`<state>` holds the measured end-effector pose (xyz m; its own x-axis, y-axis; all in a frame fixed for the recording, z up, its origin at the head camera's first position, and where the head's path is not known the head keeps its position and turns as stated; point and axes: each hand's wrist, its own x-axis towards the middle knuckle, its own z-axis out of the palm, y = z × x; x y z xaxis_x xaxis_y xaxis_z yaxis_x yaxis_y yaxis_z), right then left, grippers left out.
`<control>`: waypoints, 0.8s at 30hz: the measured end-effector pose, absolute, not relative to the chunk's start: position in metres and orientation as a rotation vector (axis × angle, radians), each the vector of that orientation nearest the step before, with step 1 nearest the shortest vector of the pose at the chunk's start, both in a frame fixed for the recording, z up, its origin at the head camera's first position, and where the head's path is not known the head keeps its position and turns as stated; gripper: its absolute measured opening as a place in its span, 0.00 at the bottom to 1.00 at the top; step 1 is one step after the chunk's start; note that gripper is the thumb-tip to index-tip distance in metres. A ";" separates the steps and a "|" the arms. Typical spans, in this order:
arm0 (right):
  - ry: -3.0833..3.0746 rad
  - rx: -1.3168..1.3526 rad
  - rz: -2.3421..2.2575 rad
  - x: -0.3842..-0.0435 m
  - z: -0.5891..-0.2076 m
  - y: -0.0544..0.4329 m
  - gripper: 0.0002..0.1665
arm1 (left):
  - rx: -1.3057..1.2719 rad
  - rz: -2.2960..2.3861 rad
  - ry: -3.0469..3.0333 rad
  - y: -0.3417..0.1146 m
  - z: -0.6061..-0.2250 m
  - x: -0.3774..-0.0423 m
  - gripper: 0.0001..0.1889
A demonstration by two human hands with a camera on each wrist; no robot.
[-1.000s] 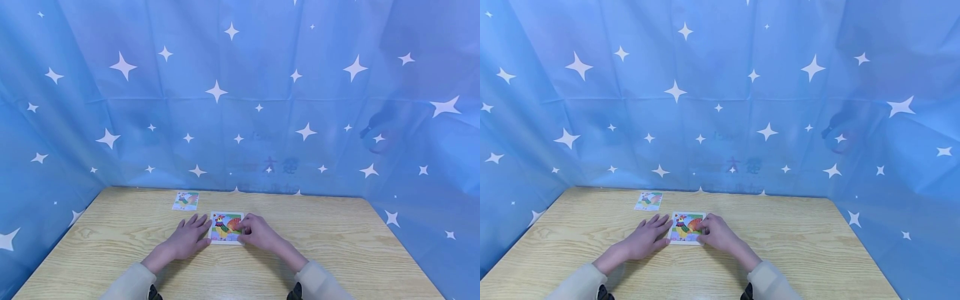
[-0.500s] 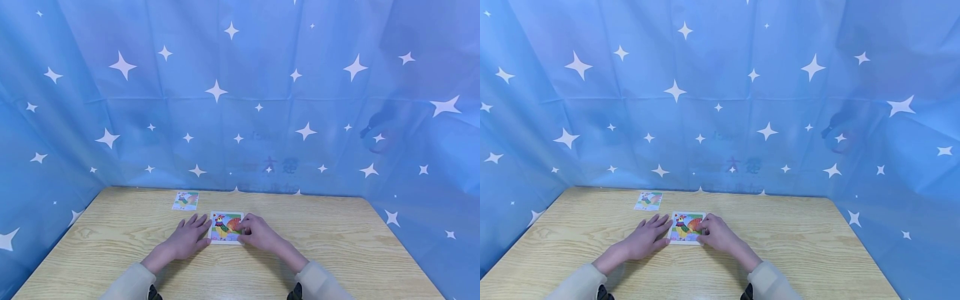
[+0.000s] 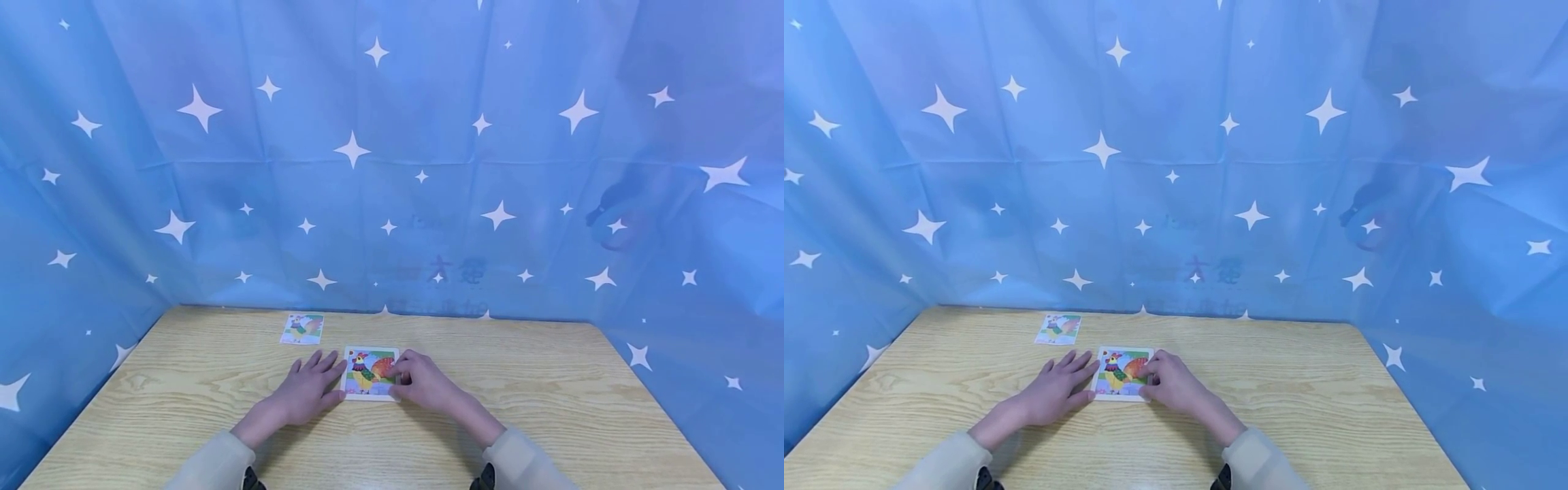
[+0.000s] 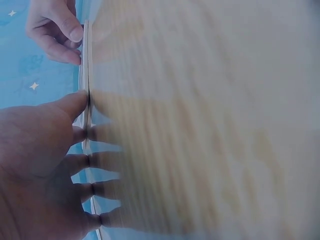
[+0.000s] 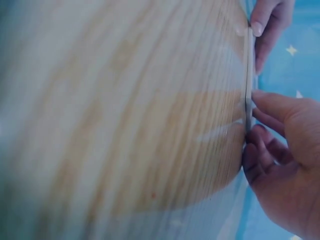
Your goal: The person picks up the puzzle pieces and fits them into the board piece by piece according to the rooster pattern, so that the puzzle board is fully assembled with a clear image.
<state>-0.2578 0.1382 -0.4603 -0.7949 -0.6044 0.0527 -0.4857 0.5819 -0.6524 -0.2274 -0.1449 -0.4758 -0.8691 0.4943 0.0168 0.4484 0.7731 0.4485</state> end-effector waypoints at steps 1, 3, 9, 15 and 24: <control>2.635 -0.905 -1.003 -0.258 -0.461 0.138 0.14 | 0.764 0.686 2.861 -0.145 -0.475 -0.227 0.31; 2.635 -0.881 -1.000 -0.258 -0.460 0.138 0.14 | 0.764 0.690 2.859 -0.144 -0.472 -0.224 0.32; 2.644 -0.863 -0.992 -0.258 -0.461 0.139 0.14 | 0.781 0.704 2.878 -0.143 -0.469 -0.222 0.32; 2.639 -0.850 -0.982 -0.258 -0.460 0.141 0.14 | 0.763 0.753 2.869 -0.144 -0.471 -0.224 0.33; 2.656 -0.891 -1.076 -0.259 -0.452 0.150 0.17 | 0.673 0.923 2.793 -0.150 -0.454 -0.224 0.34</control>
<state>-0.2593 0.1502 -0.4518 -0.8148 -0.5731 0.0881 -0.4729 0.5688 -0.6729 -0.2241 -0.1498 -0.4540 -0.8933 0.4489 0.0214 0.3732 0.7146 0.5917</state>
